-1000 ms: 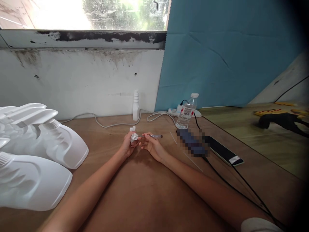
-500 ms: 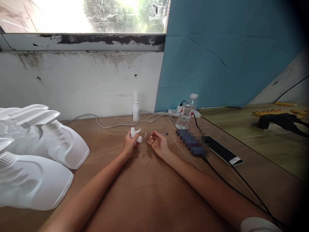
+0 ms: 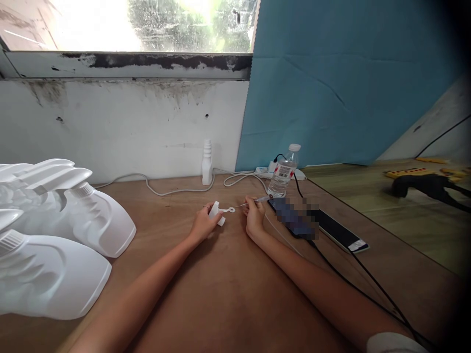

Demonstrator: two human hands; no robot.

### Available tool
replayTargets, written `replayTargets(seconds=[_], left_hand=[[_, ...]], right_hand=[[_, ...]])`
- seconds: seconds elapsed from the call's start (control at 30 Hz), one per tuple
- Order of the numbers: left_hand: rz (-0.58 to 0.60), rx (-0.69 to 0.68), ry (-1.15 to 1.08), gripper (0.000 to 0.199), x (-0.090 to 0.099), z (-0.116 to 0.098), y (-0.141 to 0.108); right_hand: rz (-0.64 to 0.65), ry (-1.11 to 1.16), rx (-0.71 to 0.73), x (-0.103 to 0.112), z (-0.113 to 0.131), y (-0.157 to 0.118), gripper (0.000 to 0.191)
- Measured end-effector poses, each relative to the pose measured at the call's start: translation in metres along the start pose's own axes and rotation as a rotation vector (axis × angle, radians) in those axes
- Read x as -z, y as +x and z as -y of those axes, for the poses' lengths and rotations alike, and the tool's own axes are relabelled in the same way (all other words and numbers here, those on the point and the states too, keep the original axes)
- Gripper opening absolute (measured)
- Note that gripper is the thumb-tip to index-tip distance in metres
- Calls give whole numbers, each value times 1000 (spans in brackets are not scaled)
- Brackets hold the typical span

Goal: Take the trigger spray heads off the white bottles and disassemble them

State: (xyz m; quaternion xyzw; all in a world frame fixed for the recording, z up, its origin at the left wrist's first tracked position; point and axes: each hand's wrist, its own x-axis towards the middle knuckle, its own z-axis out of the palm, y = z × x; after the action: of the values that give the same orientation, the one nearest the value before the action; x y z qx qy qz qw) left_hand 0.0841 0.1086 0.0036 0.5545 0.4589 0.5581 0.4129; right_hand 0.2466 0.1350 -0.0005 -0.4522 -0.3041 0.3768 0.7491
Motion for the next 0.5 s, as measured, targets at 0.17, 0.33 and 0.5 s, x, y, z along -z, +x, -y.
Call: replayTargets(seconds=[0.17, 0.33, 0.5], left_hand=[[-42, -121, 164, 36, 1, -11, 7], [-74, -300, 361, 27, 38, -86, 29], [-463, -604, 1049, 30, 102, -188, 6]], right_hand=[[36, -14, 2, 1, -3, 3, 21], [65, -25, -11, 0, -3, 3, 20], [60, -25, -28, -1, -3, 3, 20]])
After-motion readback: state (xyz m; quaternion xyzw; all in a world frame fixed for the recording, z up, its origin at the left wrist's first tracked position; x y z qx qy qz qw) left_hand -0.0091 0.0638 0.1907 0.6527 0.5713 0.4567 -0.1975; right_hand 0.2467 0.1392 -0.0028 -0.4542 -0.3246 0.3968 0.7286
